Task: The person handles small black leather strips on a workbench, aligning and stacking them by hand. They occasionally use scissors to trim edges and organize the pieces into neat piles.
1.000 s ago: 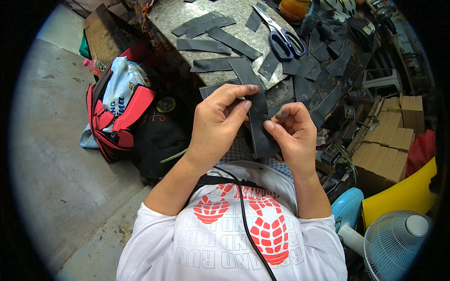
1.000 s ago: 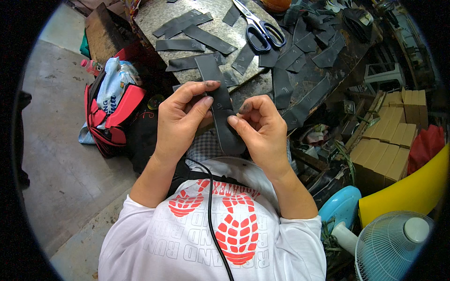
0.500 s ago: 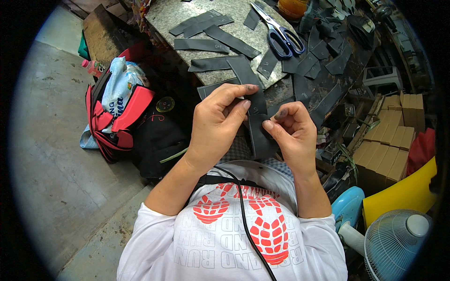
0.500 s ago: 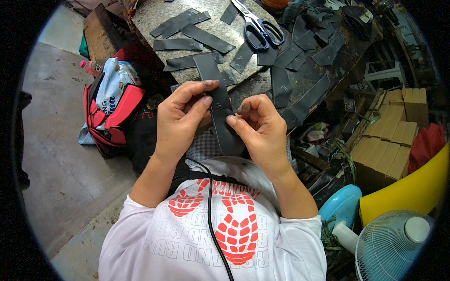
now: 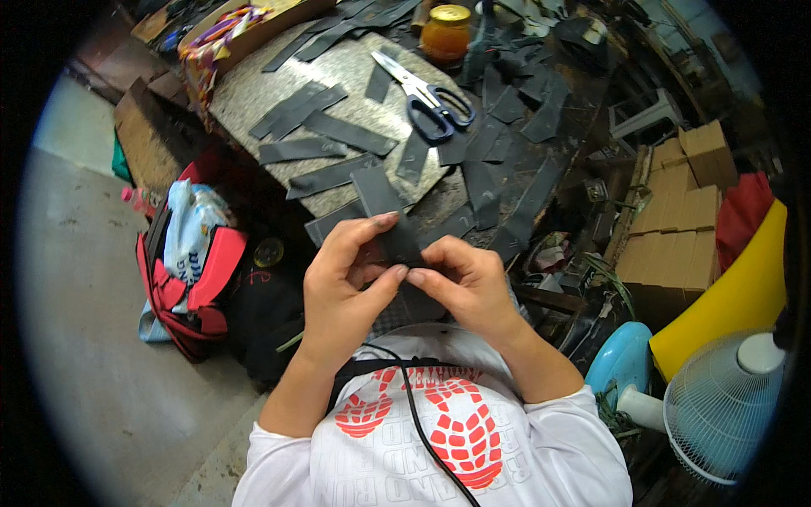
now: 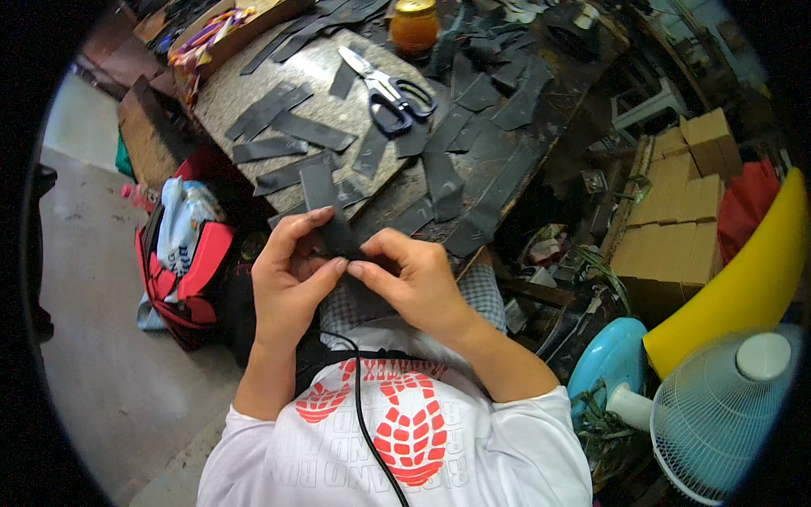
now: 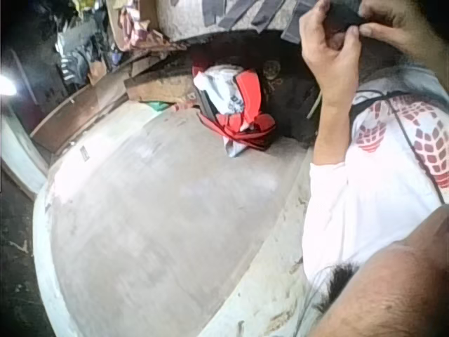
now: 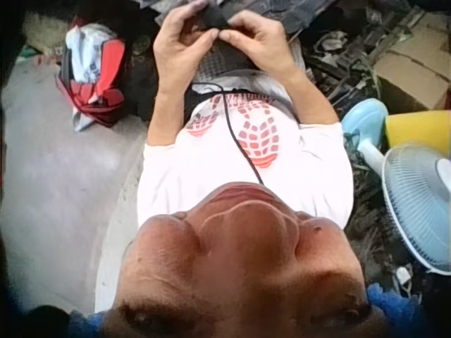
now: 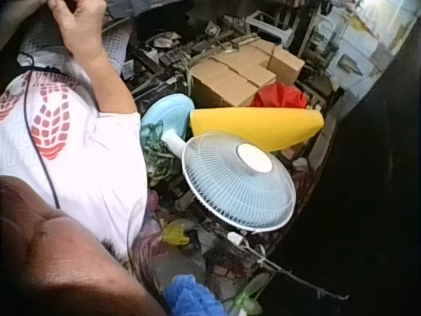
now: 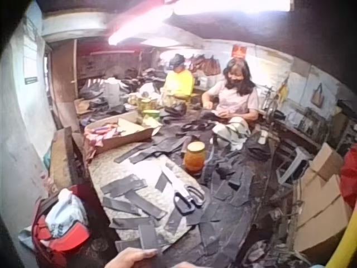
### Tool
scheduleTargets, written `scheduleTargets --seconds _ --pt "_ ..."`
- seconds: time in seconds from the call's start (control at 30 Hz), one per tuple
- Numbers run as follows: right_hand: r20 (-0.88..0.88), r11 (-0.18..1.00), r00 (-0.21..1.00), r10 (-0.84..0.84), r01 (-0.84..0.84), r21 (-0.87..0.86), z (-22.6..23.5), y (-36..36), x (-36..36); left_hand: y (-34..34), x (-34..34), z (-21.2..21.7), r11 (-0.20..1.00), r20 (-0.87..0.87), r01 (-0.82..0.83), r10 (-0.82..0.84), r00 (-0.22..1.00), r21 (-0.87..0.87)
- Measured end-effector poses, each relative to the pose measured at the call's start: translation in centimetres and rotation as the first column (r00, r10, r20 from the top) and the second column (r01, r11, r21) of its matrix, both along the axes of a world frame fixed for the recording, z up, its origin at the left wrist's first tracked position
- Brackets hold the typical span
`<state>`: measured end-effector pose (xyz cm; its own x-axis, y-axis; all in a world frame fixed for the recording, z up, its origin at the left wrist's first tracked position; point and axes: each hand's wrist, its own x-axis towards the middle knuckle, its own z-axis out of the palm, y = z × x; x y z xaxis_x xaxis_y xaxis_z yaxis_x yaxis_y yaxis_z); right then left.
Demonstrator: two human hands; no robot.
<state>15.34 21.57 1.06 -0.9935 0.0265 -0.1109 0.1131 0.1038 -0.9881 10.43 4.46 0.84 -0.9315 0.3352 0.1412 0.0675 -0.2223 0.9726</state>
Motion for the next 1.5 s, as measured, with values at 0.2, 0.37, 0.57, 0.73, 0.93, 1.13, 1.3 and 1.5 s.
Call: scheduleTargets --seconds 0.2,0.37,0.57,0.73,0.93,1.13,1.3,1.5 --pt "-0.157 1.000 0.987 0.017 -0.018 -0.007 0.3 0.7 0.2 -0.3 0.2 0.6 0.986 0.094 0.138 -0.129 0.987 -0.096" --pt "-0.028 0.894 0.994 0.107 -0.109 -0.434 0.6 1.5 0.6 0.5 1.0 0.7 0.972 0.105 0.111 -0.135 0.985 0.209" --pt "0.070 0.898 0.985 0.156 -0.112 -0.425 2.1 2.7 0.4 0.8 0.0 1.1 0.986 0.010 0.162 -0.163 0.987 0.035" --pt "0.185 0.796 0.969 0.163 -0.018 -0.605 4.9 5.4 0.0 1.4 -0.3 1.2 0.971 0.065 0.170 -0.183 0.981 0.166" --pt "-0.320 0.961 0.907 -0.275 0.264 -0.078 8.3 13.5 -4.0 0.9 -0.7 0.4 0.984 0.037 0.144 -0.149 0.988 0.106" --pt "-0.838 0.570 0.447 -0.314 0.794 0.210 11.5 26.1 -15.0 0.0 -0.2 -0.6 0.998 0.034 0.060 -0.061 0.998 0.024" --pt "-0.716 0.479 0.628 -0.306 0.751 0.455 4.1 29.1 -18.2 -1.4 0.3 -1.6 0.995 -0.005 0.085 -0.086 0.996 -0.041" --pt "-0.517 0.280 0.801 -0.304 0.593 0.755 -4.9 27.2 -16.6 -3.5 0.6 -2.5 0.988 0.020 0.086 -0.084 0.996 -0.128"
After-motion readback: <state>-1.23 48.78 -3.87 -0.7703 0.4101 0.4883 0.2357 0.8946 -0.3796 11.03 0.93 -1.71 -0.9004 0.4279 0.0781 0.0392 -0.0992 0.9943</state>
